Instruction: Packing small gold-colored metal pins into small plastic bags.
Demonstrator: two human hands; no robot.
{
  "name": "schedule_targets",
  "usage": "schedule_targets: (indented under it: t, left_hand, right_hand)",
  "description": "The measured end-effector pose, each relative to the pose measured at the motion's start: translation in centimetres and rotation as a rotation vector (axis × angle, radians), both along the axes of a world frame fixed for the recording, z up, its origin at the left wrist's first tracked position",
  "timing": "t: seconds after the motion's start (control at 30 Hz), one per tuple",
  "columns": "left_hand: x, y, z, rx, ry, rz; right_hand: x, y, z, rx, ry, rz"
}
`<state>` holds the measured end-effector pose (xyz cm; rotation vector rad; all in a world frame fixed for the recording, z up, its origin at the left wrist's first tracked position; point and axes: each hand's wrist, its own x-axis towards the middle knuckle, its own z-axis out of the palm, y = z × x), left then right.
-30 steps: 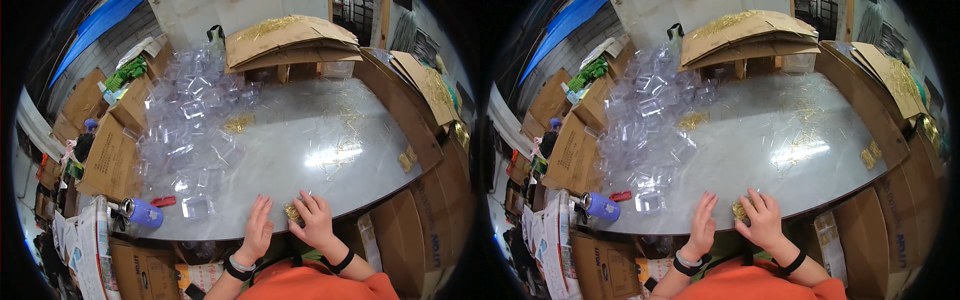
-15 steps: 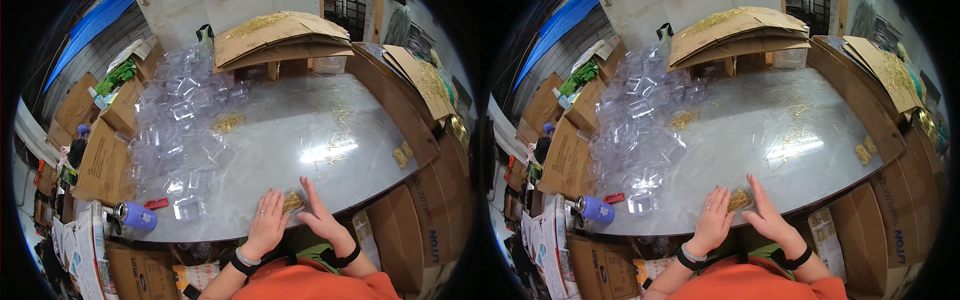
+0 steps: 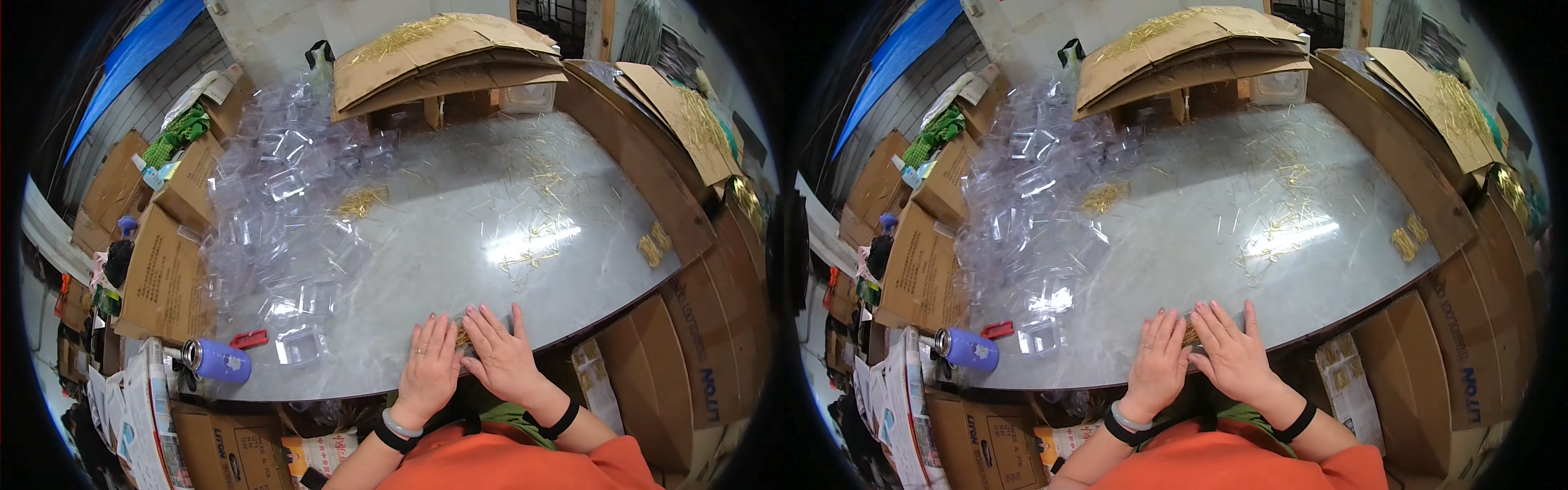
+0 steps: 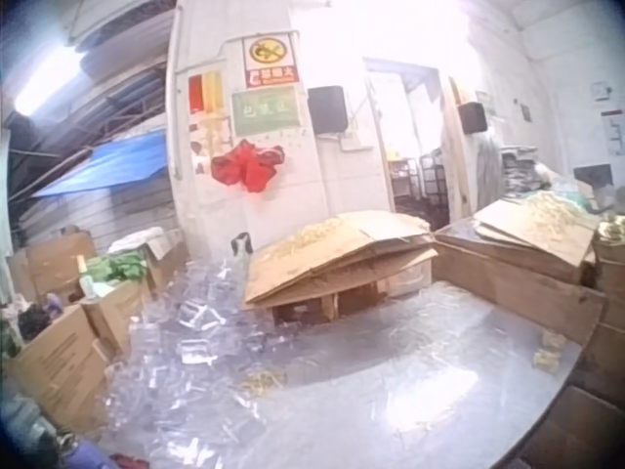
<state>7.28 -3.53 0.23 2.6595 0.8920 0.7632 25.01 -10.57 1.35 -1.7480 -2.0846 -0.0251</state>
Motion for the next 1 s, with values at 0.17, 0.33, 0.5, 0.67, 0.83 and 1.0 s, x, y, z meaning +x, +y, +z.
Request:
schedule_targets:
  t: [0.17, 0.33, 0.5, 0.67, 0.83, 1.0]
  left_hand:
    - [-0.3, 0.4, -0.3, 0.061, 0.034, -0.011]
    - [0.0, 0.5, 0.1, -0.032, 0.068, -0.034]
    - [-1.2, 0.7, 0.0, -0.281, -0.178, -0.048]
    - [-1.9, 0.4, 0.5, -0.418, -0.336, -0.011]
    - [-2.0, 0.4, 0.3, -0.356, -0.271, 0.006]
    - [-1.6, 0.6, -0.5, -0.288, -0.170, 0.005]
  right_hand:
    - [-0.2, 0.2, 0.0, 0.006, 0.012, 0.001]
    - [0.5, 1.1, 0.3, -0.009, 0.021, 0.138]
    - [-0.3, 1.4, -0.9, 0.046, -0.099, 0.087]
    - [1.9, -1.1, -1.0, 0.108, -0.196, -0.237]
    - [11.3, -5.2, -2.0, 0.132, -0.352, -0.737]
    - [21.0, -6.4, -3.2, 0.027, -0.408, -1.055]
